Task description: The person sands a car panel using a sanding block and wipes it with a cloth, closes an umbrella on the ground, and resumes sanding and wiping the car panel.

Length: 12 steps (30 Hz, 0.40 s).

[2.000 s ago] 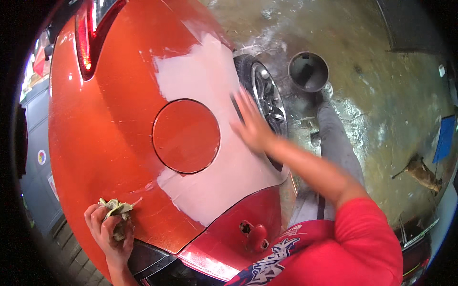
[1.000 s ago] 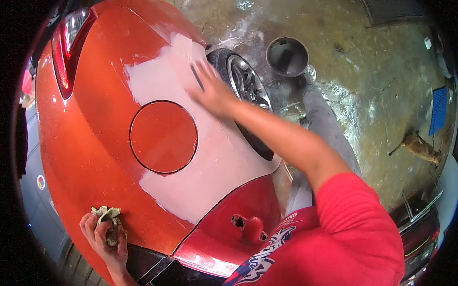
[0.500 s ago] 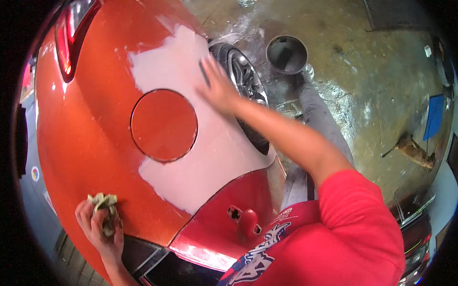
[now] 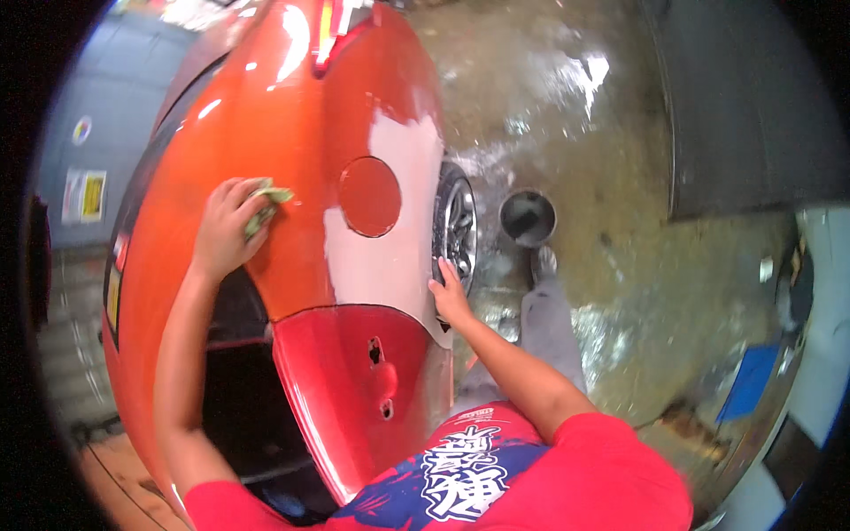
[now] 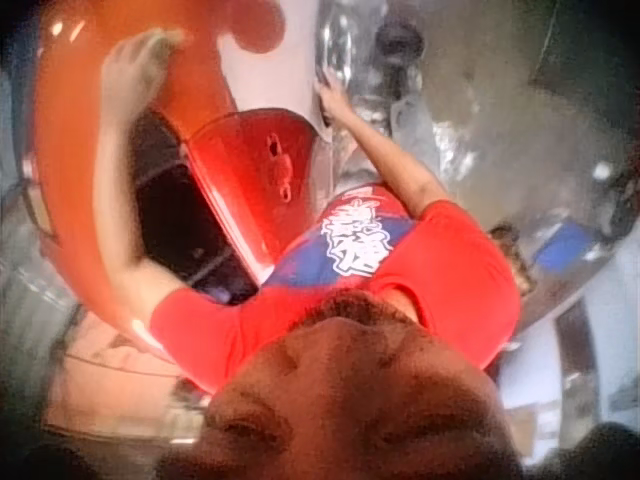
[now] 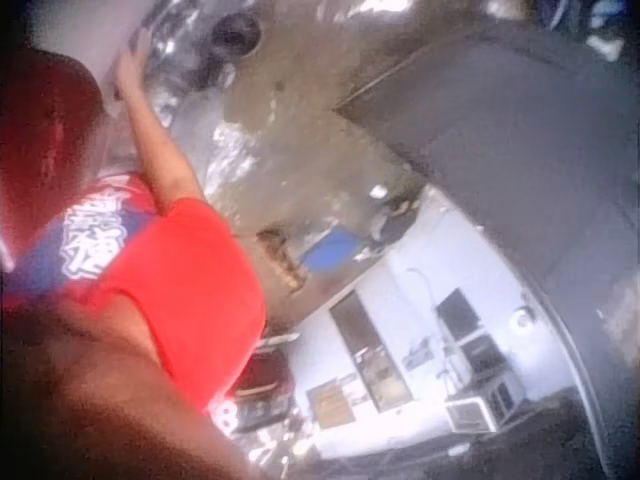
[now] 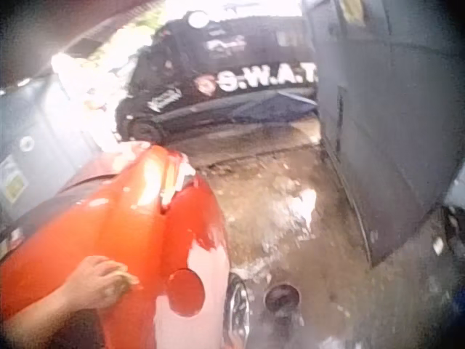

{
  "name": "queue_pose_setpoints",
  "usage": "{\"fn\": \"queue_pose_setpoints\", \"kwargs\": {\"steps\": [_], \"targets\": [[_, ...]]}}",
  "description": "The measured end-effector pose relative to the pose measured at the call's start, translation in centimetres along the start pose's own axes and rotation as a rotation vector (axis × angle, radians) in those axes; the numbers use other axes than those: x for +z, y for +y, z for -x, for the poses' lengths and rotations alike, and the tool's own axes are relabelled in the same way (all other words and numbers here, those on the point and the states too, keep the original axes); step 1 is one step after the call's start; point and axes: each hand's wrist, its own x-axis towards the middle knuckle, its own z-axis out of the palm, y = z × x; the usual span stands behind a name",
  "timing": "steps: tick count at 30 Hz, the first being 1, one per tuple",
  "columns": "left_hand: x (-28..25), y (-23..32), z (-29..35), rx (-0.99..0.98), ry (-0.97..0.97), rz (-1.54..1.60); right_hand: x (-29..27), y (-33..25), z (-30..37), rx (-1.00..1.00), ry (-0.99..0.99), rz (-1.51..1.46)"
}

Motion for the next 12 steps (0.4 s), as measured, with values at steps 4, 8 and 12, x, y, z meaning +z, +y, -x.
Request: {"fn": "queue_pose_setpoints", "kwargs": {"steps": [4, 8, 12], "targets": [[2.6, 4.4, 0.6, -0.379, 0.191, 0.118, -8.0, -4.5, 2.2, -0.182, -0.243, 0.094], [8.3, 14.8, -1.1, -0.574, 0.397, 0.462, -14.9, -8.7, 4.4, -0.295, -0.435, 0.307], [12.9, 23.5, -3.3, -0.919, 0.61, 0.775, -18.4, -12.3, 6.1, -0.312, -0.635, 0.348]]}}
